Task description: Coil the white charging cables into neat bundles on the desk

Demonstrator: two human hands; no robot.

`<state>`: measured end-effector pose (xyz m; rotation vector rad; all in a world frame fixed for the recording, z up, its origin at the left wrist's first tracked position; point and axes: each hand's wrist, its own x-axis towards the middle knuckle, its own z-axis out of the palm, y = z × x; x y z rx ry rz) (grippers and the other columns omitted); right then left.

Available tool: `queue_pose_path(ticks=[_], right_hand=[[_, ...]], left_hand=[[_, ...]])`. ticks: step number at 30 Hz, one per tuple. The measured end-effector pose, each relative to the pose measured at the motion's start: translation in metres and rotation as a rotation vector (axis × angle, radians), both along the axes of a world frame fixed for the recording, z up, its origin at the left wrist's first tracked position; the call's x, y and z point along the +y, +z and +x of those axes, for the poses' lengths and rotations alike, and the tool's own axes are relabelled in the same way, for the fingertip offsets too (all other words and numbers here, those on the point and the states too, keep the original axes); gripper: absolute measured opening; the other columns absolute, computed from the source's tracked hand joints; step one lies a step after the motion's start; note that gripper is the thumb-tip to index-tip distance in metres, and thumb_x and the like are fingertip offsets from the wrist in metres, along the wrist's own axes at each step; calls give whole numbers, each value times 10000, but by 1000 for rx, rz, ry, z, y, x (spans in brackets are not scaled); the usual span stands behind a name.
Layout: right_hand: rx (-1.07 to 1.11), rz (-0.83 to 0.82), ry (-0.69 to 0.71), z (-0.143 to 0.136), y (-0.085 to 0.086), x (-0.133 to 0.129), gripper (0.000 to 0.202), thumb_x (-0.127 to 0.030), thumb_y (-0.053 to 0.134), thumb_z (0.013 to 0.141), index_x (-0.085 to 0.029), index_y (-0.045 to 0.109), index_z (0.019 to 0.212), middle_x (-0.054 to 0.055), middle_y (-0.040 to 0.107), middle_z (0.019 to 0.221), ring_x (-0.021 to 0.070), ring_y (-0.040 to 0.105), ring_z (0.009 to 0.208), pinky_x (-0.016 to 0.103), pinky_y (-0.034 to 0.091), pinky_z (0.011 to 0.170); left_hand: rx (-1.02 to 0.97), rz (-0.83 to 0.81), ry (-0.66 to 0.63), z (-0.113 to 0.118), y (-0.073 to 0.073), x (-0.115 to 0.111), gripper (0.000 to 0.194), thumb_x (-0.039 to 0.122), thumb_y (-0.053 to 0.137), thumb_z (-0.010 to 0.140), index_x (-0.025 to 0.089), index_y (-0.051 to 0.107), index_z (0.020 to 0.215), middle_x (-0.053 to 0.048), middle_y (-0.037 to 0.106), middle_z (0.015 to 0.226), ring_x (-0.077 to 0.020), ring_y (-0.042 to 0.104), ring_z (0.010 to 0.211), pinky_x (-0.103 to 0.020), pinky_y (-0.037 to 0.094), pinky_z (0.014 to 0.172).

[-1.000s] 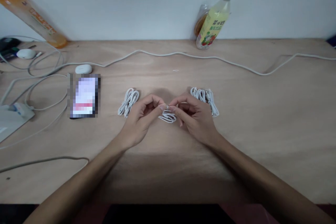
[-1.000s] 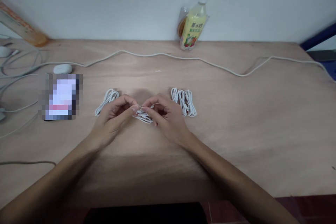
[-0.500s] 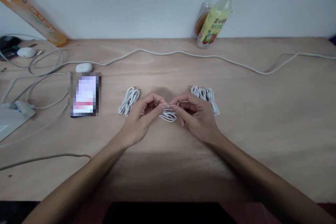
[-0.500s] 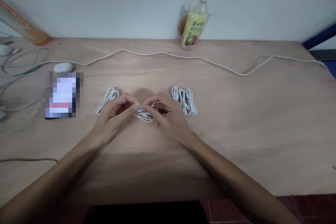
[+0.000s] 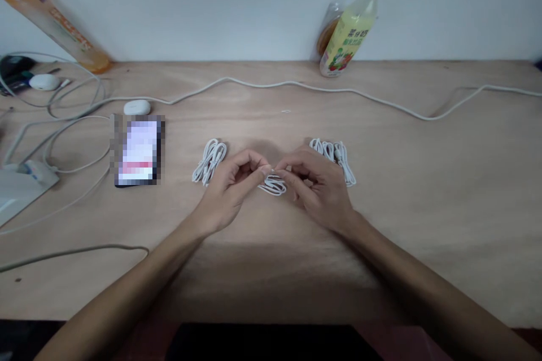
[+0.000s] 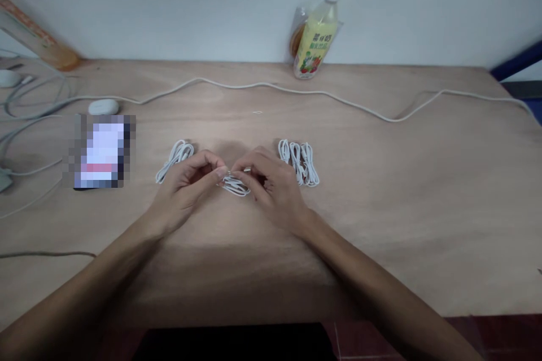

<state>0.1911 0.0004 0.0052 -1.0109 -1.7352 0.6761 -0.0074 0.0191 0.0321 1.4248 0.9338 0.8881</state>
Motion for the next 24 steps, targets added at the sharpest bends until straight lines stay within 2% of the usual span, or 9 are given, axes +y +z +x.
queue_pose_path(ticks=[4,12,16,19,24], right_hand=[[-26,64,-4,-1,1,0,149,-120,693,1032,-230,722,936,-14,683,837,138,592,706,298,455,651],[-1,15,-55,-4,-4,-4,102,-161,718,1023,-234,741,955,-19,654,815,131,567,662,303,446,621],[46,-95,-82,-6,-3,-7,93,-212,728,1018,-243,742,931,-19,622,785,127,555,630,298,421,564],[109,-203,-95,-8,-2,-9,98,-243,722,1011,-246,723,913,-16,636,795,118,550,604,279,398,504],[177,-287,-91,-10,1,-9,95,-278,728,991,-241,712,905,-20,650,774,98,522,559,250,345,439]], left_hand=[[-9,17,17,1,-3,0,157,284,701,991,196,680,863,24,559,760,-139,475,704,-289,404,681],[56,141,81,2,-8,-1,157,289,694,996,201,683,866,15,588,785,-148,509,728,-305,411,699],[71,182,100,2,-9,-1,159,298,698,998,209,692,865,0,626,814,-157,539,752,-309,429,715],[58,152,101,3,-8,-1,161,314,716,984,211,702,860,-4,641,802,-161,553,742,-306,452,713],[38,108,108,3,-3,0,155,313,738,969,208,726,857,-8,668,799,-161,600,759,-289,498,721]])
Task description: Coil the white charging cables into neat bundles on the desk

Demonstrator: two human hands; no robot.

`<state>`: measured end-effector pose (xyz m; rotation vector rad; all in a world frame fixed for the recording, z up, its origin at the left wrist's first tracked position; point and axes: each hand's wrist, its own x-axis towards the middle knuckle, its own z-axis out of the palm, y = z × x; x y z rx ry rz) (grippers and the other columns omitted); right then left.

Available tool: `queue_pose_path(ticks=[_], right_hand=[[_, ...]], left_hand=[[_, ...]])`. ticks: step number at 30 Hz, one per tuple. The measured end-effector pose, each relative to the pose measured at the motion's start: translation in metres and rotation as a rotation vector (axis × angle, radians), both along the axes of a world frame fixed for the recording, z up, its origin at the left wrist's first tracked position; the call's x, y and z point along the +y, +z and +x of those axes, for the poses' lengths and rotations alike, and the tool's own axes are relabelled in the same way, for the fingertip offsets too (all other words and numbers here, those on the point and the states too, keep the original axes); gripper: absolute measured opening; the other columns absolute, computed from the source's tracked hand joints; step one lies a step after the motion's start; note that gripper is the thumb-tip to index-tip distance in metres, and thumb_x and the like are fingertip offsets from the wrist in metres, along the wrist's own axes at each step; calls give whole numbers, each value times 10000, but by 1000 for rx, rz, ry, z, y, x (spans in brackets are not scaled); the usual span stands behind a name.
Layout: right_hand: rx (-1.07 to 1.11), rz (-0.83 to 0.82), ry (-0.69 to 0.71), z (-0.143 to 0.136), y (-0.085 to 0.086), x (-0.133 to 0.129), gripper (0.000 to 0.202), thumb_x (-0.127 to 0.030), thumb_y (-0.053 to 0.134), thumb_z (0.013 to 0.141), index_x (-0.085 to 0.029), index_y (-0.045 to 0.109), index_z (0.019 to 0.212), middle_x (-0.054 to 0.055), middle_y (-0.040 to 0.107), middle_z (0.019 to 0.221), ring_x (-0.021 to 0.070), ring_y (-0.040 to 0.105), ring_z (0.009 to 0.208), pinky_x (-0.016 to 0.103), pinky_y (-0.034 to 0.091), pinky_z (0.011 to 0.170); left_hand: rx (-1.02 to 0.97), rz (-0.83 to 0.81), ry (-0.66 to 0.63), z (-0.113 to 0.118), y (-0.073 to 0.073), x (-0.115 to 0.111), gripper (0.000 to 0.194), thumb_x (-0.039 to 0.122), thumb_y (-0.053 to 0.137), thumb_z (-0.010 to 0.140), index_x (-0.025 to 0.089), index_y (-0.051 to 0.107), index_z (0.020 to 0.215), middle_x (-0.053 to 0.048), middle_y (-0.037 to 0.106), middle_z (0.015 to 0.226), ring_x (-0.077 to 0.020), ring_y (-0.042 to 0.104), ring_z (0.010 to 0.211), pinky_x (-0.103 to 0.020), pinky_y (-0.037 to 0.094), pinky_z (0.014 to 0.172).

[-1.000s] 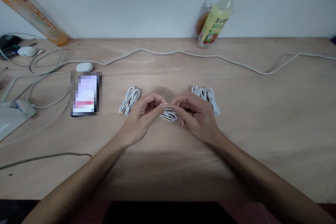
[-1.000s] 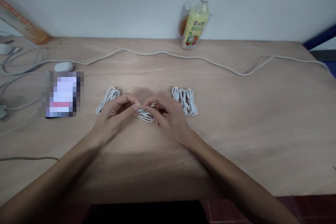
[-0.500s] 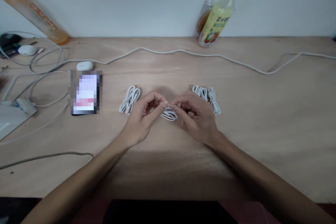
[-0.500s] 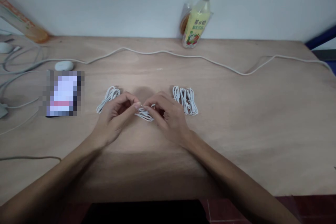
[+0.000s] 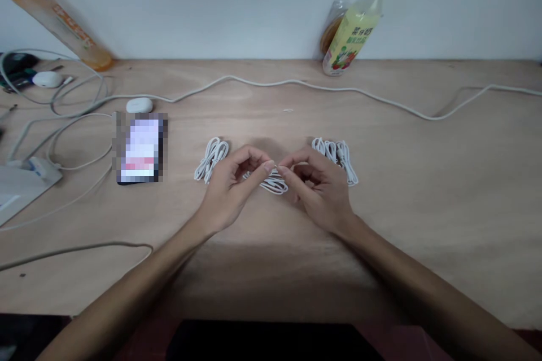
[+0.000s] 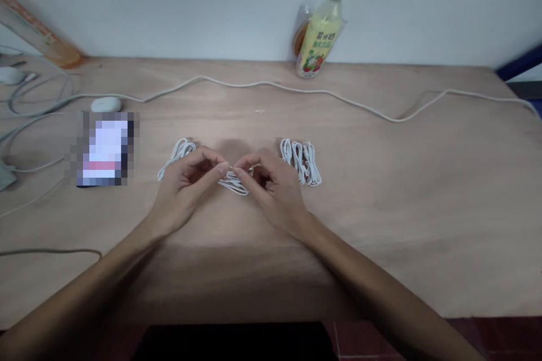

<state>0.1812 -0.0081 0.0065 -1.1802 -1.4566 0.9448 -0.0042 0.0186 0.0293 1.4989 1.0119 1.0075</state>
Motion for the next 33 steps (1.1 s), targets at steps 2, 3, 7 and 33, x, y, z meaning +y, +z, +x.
queue_pose_path(ticks=[2,3,7,33], right_hand=[[37,-17,5,0,1,1,100,-288,733,988,-237,710,905,-27,647,758,89,512,537,245,337,425],[59,-24,13,0,1,2,100,-289,734,988,-236,709,907,-32,648,751,84,507,522,243,345,422],[126,-38,34,1,0,3,97,-288,737,985,-233,705,911,-40,668,763,69,500,482,234,394,413],[203,-75,-46,0,-3,5,100,-317,780,939,-242,729,897,-36,655,690,97,552,510,219,420,408]], left_hand=[[-20,-2,-2,0,1,0,184,326,710,995,207,733,857,-13,689,805,-163,632,773,-285,528,740],[-34,-4,-3,-1,2,0,199,330,693,1009,205,737,860,-16,701,810,-163,648,780,-284,542,752],[-70,-17,18,-1,2,0,181,315,687,1015,198,751,892,-21,735,828,-159,686,788,-274,575,766],[-70,-42,83,-3,-2,2,85,278,742,949,199,739,919,7,688,706,-130,603,617,-265,499,592]])
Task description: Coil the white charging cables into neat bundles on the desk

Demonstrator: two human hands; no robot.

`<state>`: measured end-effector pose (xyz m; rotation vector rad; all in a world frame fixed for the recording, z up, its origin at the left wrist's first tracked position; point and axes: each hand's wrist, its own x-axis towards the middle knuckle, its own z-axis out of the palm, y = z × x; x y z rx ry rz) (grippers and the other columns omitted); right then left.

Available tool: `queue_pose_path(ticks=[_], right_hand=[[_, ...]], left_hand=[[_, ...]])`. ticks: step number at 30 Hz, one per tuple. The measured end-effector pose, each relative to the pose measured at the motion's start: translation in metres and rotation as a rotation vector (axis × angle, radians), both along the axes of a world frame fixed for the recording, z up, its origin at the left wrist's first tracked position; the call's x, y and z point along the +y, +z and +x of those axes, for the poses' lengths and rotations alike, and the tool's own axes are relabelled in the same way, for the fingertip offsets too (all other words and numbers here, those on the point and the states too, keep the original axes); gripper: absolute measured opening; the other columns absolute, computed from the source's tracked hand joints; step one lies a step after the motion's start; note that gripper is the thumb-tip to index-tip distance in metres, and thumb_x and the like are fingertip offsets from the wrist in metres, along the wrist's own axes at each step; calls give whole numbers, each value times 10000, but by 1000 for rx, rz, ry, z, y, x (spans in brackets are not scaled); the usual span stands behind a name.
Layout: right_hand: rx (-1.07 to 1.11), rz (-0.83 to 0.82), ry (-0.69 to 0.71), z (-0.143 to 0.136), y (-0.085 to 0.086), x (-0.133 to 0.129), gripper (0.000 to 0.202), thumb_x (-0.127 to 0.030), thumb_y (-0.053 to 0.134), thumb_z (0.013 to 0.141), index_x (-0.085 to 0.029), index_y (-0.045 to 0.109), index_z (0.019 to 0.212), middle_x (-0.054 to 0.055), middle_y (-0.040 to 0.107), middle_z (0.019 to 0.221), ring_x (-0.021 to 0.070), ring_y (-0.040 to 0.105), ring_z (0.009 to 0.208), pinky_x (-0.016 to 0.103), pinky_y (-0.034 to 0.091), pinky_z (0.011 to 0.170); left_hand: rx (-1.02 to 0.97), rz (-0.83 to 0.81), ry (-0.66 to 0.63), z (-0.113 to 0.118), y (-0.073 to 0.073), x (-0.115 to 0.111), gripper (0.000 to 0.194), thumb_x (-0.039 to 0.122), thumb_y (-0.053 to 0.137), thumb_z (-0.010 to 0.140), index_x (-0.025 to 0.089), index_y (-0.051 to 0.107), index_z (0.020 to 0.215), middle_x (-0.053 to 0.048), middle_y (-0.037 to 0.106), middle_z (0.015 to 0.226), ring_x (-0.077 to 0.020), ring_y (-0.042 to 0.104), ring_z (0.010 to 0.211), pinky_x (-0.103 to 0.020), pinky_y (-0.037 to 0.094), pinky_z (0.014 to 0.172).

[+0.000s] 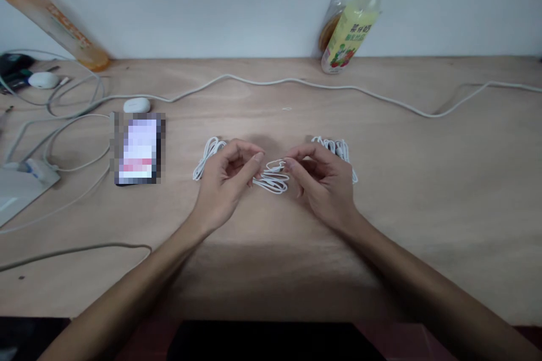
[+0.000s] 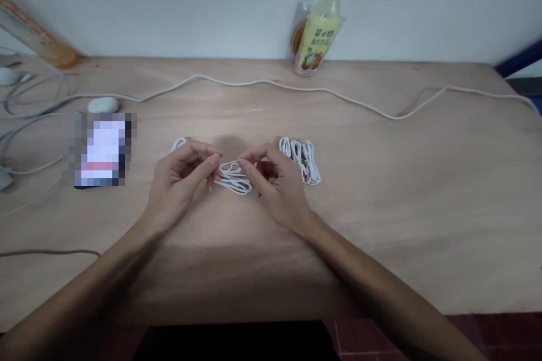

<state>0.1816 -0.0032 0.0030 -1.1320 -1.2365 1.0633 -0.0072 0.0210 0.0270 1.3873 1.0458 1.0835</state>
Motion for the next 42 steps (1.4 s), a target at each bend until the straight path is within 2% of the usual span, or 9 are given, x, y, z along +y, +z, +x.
queue_pose_path(ticks=[3,6,8,12,16,20,27,34,42], right_hand=[[-4,8,-17,0,-1,1,134,-350,785,941,-243,725,887,-33,639,691,101,540,513,224,421,407],[-24,20,-25,0,-1,1,137,-352,779,949,-244,720,888,-36,624,687,100,531,511,226,418,411],[-37,21,-22,0,-1,1,130,-343,770,955,-244,716,892,-34,631,697,100,534,516,230,422,417],[-31,18,-11,1,-1,1,103,-310,748,959,-241,709,893,-43,619,678,98,520,509,231,414,421],[-61,20,-16,1,-1,1,102,-293,741,957,-238,710,876,-40,612,688,100,509,533,232,406,437],[-77,31,-6,1,-1,1,142,-320,734,965,-234,706,855,-25,626,719,110,525,573,233,416,454],[-43,17,40,2,2,1,191,-398,705,1005,-229,730,918,-27,654,722,95,516,513,233,443,456],[2,-2,48,2,0,2,264,-470,698,1017,-220,751,950,-27,692,739,77,505,465,231,437,445],[64,-15,72,2,0,4,292,-486,715,1010,-216,751,905,-40,652,699,73,499,454,232,411,442]], left_hand=[[35,73,-1,-1,-1,-1,78,235,753,939,209,769,1011,-6,733,814,-149,670,727,-278,542,680],[61,118,-13,-2,-1,-3,96,210,773,915,212,788,1009,-36,773,955,-176,712,868,-297,569,774],[59,134,-20,-1,-1,-5,117,200,790,902,213,791,1019,-45,772,1007,-179,713,892,-305,573,789],[82,200,-12,2,-1,-7,154,219,850,894,225,814,1043,-38,747,982,-177,693,867,-322,561,760],[117,257,7,1,-2,-7,51,273,845,935,251,843,981,-40,790,938,-185,681,840,-336,540,725],[136,235,56,1,-1,-6,20,285,853,925,266,853,922,-23,805,883,-186,677,801,-336,532,713],[64,41,104,2,1,-3,64,295,871,890,231,871,883,-7,824,786,-153,724,706,-266,569,663],[39,39,110,2,0,-3,32,257,869,871,227,877,862,-2,842,781,-149,771,711,-234,609,676],[51,40,96,3,1,-3,22,251,876,874,232,881,863,-2,854,797,-153,787,719,-232,619,677]])
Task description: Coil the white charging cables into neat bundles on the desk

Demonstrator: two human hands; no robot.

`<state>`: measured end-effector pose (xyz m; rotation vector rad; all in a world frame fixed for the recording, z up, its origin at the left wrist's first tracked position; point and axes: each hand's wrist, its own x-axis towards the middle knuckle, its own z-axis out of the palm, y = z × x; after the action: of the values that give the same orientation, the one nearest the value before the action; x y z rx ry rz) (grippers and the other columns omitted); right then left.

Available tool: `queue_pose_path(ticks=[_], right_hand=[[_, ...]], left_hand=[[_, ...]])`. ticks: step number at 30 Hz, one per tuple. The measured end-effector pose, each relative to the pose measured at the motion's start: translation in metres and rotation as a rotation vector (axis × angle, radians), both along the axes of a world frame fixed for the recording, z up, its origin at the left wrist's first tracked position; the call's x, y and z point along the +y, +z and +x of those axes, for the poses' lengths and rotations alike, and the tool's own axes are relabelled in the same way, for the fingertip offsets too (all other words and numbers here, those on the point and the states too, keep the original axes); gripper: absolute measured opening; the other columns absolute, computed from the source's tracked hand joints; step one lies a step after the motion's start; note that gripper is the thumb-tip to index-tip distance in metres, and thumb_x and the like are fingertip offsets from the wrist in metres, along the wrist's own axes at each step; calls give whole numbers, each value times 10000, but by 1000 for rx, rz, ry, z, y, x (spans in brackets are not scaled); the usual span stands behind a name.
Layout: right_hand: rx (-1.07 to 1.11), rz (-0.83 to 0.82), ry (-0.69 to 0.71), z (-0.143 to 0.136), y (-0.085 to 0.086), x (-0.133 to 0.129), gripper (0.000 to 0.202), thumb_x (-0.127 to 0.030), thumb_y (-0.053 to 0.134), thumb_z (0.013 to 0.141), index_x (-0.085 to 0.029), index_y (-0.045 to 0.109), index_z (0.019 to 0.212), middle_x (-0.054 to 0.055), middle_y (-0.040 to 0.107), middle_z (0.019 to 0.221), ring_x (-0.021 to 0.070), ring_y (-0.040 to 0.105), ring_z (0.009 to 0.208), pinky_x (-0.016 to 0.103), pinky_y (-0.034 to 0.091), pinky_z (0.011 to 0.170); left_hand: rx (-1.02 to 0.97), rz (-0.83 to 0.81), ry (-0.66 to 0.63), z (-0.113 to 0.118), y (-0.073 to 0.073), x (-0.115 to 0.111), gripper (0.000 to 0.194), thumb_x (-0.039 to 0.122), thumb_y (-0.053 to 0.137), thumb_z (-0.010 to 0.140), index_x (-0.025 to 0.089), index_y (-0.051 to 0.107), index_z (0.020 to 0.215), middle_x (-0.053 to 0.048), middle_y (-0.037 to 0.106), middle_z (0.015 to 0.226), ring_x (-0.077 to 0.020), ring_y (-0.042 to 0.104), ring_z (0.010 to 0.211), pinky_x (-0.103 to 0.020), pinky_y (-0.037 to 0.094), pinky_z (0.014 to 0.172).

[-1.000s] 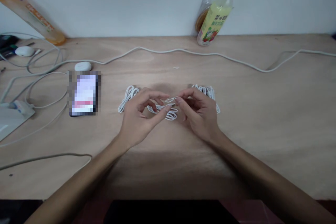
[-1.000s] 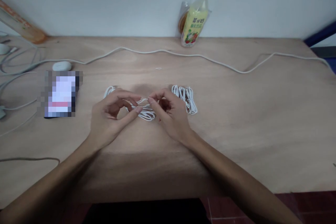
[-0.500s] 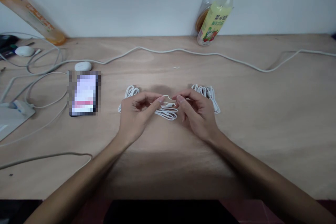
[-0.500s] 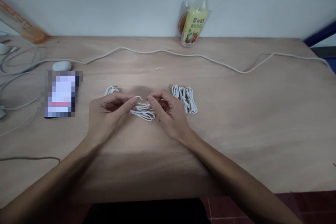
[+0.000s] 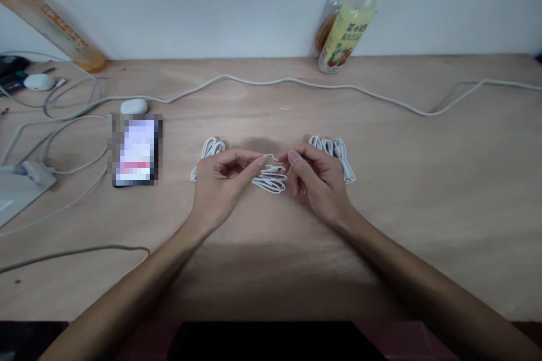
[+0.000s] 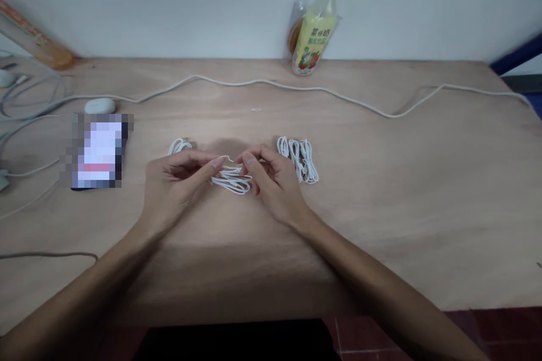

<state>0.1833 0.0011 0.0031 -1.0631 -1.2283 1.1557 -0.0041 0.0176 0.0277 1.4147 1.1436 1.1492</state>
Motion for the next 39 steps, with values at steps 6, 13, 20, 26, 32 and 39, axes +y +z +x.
queue_pose_path(ticks=[6,13,20,26,32,39], right_hand=[[-22,-19,25,1,2,0,335,-532,715,998,-214,739,896,-31,641,715,76,471,467,242,357,434],[-47,-16,35,-1,4,0,210,-401,747,956,-220,734,849,-38,596,691,102,462,557,262,406,530],[1,-86,50,-1,5,2,207,-389,801,894,-219,731,798,-41,578,677,106,456,577,264,389,543],[173,-260,135,2,4,3,305,-491,840,882,-217,725,815,-85,478,560,72,317,453,257,213,440],[268,-406,265,4,8,3,405,-558,877,837,-215,667,788,-103,432,521,66,279,457,239,177,435],[264,-451,365,9,12,3,423,-569,876,856,-214,652,806,-104,403,571,70,264,484,237,154,431]], left_hand=[[-28,-26,-23,1,1,-1,30,250,875,878,221,878,871,-8,863,822,-157,801,749,-237,633,709],[23,-30,-59,0,1,-3,56,265,874,868,217,870,841,-17,854,802,-161,773,725,-250,595,671],[89,-7,-78,-2,-1,-2,74,282,864,877,214,863,847,-25,844,805,-162,736,713,-267,553,656],[83,3,-99,-1,-1,-3,73,292,854,891,220,860,878,-25,840,834,-170,724,744,-284,541,686],[78,31,-124,0,0,-3,75,281,826,921,223,832,874,-11,802,810,-156,685,738,-276,513,685],[94,51,-165,-2,2,-4,125,310,779,958,224,782,867,-14,765,813,-161,669,741,-282,511,680]])
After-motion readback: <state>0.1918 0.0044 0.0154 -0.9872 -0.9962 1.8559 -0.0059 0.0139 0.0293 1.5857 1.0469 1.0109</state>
